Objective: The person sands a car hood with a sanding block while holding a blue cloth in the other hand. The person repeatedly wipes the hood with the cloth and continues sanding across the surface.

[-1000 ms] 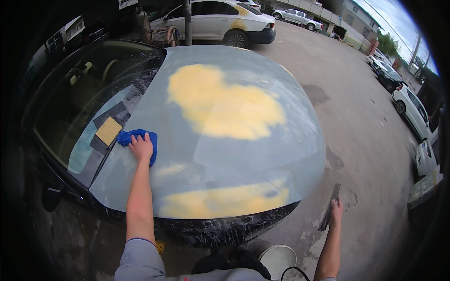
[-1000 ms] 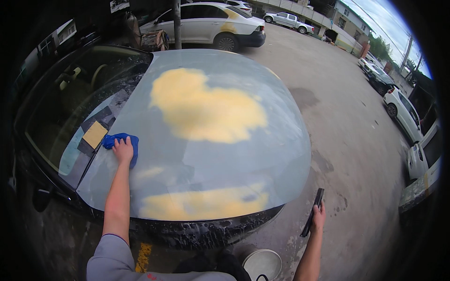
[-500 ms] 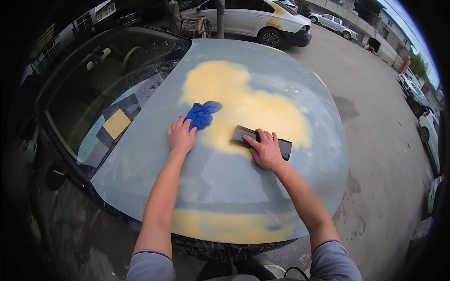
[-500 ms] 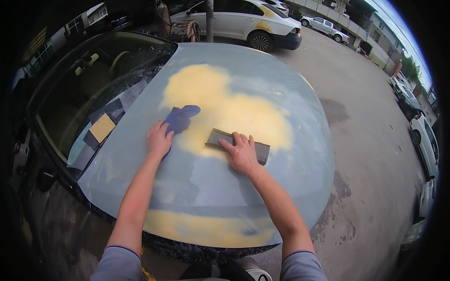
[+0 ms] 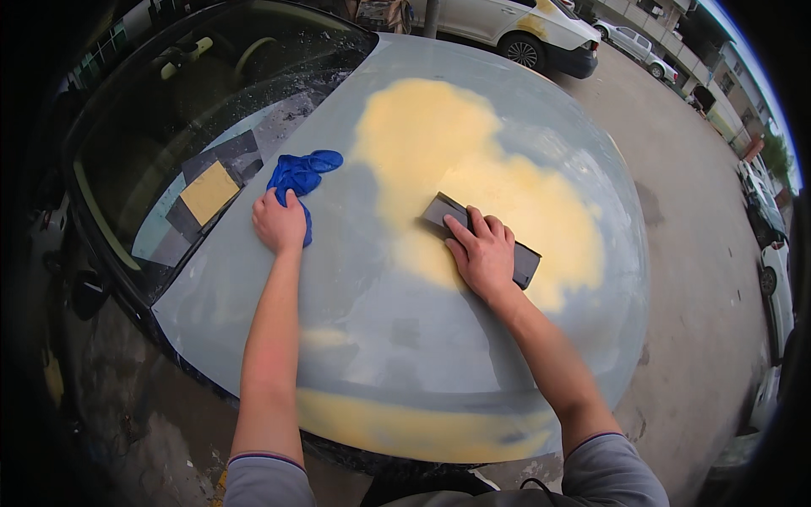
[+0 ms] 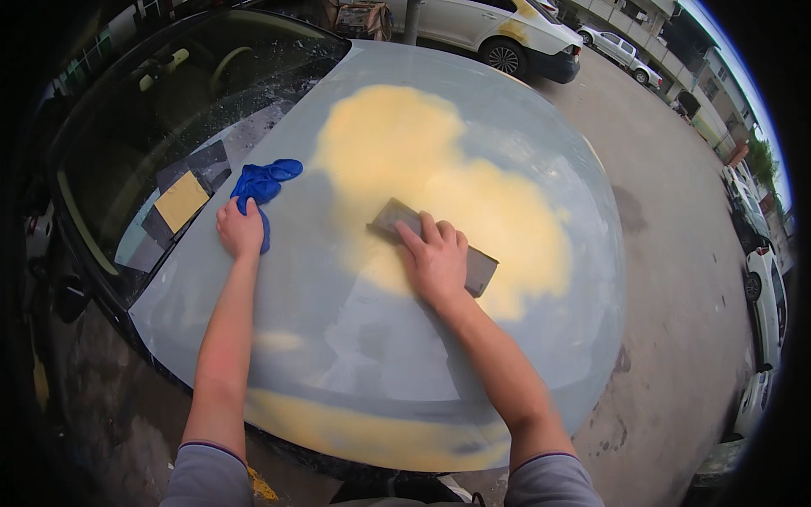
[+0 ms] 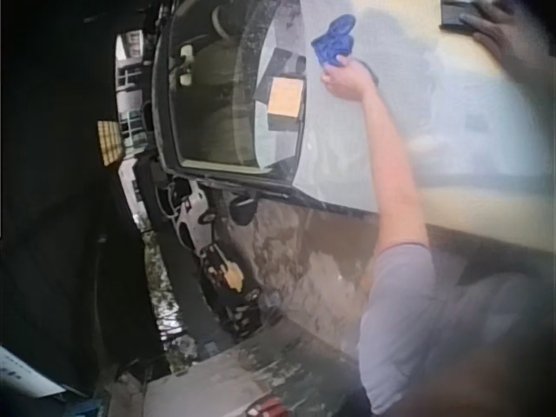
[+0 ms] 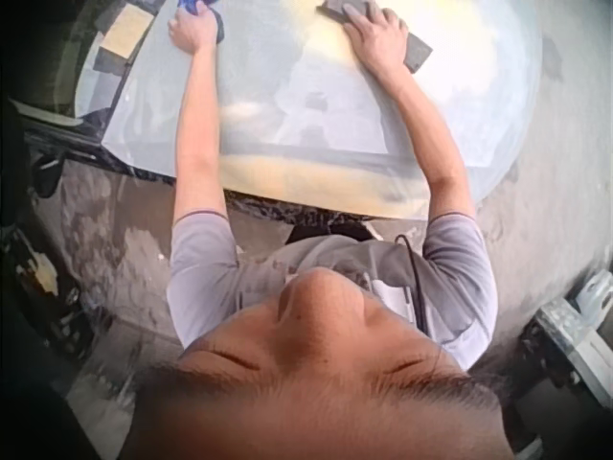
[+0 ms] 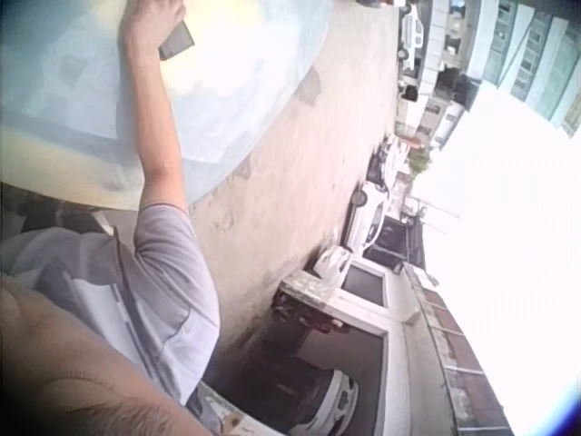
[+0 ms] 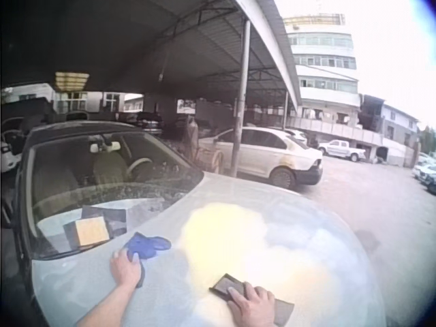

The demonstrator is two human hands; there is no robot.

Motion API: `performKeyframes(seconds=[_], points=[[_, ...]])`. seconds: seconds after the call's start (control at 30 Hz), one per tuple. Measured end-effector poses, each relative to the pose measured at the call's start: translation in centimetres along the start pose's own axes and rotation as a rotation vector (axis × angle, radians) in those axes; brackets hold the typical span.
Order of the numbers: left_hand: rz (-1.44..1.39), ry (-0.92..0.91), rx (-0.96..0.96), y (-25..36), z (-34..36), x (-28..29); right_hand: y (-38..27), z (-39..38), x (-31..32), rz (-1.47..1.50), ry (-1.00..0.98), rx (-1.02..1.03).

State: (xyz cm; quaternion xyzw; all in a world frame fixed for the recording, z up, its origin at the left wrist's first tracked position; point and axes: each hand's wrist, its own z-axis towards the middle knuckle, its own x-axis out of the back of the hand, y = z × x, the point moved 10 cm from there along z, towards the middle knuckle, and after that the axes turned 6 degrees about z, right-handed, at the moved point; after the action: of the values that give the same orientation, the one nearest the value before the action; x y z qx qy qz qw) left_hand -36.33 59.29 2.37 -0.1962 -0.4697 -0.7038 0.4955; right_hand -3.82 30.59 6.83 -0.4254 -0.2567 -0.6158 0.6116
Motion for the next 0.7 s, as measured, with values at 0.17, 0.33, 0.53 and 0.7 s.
performKeyframes(seconds=[0.17, 0.33, 0.53, 0.7], points=[[-0.122, -0.02, -0.099, 2.0, 0.2, 0.4, -1.0, 3.2, -0.7, 0.046, -0.045, 0.071], [-0.213, -0.114, -0.371, 4.1, -0.3, -0.8, 1.5, 12.8, -4.8, -0.015, -0.094, -0.151], [-0.26, -0.178, -0.552, 2.2, -1.4, 0.8, -7.7, -2.6, -0.6, 0.049, -0.028, 0.178], [-0.284, -0.151, -0.546, 4.5, -1.4, 1.2, -2.6, 10.3, -4.8, -0.004, 0.0, 0.104]])
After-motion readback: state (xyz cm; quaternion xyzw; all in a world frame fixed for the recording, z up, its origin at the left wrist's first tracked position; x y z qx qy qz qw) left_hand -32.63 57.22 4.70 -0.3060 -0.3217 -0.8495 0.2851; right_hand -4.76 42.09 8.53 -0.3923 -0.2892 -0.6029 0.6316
